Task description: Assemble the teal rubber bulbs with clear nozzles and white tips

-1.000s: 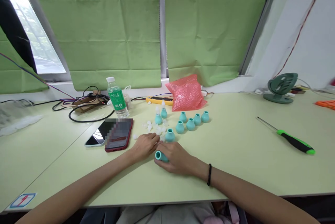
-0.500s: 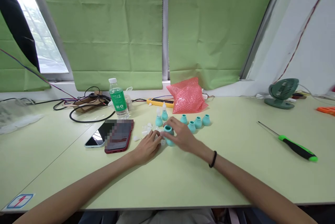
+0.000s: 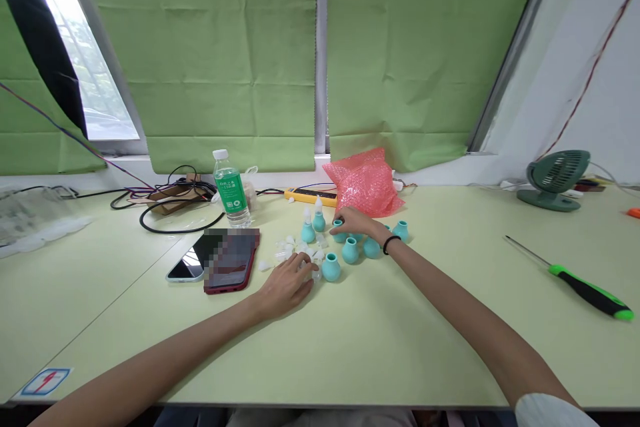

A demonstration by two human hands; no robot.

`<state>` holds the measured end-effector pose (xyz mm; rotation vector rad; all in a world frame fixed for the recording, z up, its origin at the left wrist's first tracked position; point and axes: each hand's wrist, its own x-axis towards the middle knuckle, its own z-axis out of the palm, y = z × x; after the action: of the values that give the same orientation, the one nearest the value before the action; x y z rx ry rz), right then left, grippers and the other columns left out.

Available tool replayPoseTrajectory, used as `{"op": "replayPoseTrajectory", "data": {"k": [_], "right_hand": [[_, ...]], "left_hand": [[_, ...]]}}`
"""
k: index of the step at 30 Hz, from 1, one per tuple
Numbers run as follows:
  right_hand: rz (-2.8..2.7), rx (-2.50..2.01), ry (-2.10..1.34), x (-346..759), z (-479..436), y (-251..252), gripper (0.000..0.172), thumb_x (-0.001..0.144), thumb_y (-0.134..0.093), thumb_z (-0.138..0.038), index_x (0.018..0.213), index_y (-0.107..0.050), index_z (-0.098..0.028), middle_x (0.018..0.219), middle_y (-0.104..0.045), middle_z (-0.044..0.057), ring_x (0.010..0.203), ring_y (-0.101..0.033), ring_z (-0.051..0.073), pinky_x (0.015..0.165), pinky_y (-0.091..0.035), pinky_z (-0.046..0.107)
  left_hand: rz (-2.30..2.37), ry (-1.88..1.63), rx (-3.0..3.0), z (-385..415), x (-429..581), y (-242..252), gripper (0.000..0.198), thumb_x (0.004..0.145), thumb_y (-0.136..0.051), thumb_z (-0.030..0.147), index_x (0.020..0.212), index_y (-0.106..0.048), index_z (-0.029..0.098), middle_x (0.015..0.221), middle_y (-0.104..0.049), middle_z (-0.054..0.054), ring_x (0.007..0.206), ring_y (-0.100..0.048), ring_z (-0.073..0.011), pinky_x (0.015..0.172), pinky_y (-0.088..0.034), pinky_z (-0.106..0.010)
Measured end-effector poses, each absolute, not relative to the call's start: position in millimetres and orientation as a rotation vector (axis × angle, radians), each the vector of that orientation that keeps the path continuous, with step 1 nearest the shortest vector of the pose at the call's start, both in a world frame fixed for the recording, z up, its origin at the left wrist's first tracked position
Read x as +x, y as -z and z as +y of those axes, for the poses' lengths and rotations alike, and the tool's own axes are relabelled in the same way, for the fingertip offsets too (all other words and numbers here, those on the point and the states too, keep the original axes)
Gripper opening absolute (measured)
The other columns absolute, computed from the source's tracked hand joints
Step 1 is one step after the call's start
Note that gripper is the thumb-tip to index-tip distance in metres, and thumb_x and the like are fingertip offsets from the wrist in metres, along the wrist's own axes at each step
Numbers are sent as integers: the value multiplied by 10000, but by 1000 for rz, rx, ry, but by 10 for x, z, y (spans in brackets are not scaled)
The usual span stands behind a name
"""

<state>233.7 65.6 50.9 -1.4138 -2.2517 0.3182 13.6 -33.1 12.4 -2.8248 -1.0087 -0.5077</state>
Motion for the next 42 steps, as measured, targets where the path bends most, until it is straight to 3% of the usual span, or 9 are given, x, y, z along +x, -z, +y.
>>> {"op": "replayPoseTrajectory", "data": {"k": [5,9,11,16,23,27,31,35,42], "right_hand": [[-2276,-1443,-295,2291,821,-568,561,571,-620,-458,1015,-486,-144,953,-550,95,801,-518,201,631,-388,252],[-2330,-1411,-303,2096,969,-645,614,591,-616,-441,1095,-394,-168,1039,-514,83,861,-503,191,666,-390,237],[-2357,-1408,-311,1986,1020,-642,558,616,-600,-423,1066,-403,-156,971,-545,68,799,-518,170,630,-395,223],[-2303,-1440,-216,1832,1019,-611,196,732,-489,-315,823,-482,-141,802,-570,49,691,-514,147,598,-381,226],[-1845,-1325,65,1794,567,-897,259,851,-234,-350,963,-339,-141,907,-517,112,820,-494,193,692,-370,302],[-1751,-987,-5,1738,-47,-867,185,835,-315,-357,900,-351,-188,842,-529,50,763,-515,152,646,-395,259],[-2023,-865,88,1672,-589,-497,137,803,-409,-283,879,-445,-176,739,-520,38,687,-488,147,620,-391,274],[-2305,-805,169,1577,-766,-136,147,802,-394,-254,867,-475,-151,740,-535,75,701,-479,179,601,-395,311],[-2178,-941,100,1550,-716,-23,98,773,-416,-238,817,-452,-158,726,-553,69,689,-507,177,588,-402,297]], "left_hand": [[-1014,524,-2832,-348,138,-134,223,787,-351,225,999,-415,193,970,-424,-71,874,-432,-191,708,-422,-321],[-1009,536,-2831,-358,143,-136,234,780,-356,223,1005,-414,190,982,-425,-72,884,-430,-193,709,-423,-323],[-1010,542,-2832,-362,144,-137,234,776,-361,223,1001,-416,190,989,-421,-72,887,-431,-194,707,-424,-326],[-1039,579,-2832,-371,141,-137,232,773,-363,227,994,-425,194,1024,-406,-78,873,-441,-194,681,-431,-329],[-1154,825,-2768,-377,132,-181,239,785,-341,287,980,-435,185,1010,-420,-81,899,-423,-209,692,-405,-332],[-1138,1140,-2809,-376,87,-243,242,781,-342,343,926,-440,175,925,-459,-64,859,-432,-188,723,-371,-309],[-964,1406,-2959,-387,37,-279,284,779,-294,399,795,-436,154,737,-467,-34,683,-436,-145,623,-352,-258],[-885,1254,-3164,-419,41,-289,328,773,-300,414,606,-417,157,527,-369,27,497,-336,-91,502,-279,-220],[-1482,1335,-3211,-366,125,-251,498,774,-317,466,390,-290,151,385,-208,56,393,-199,-51,417,-167,-217]]}}
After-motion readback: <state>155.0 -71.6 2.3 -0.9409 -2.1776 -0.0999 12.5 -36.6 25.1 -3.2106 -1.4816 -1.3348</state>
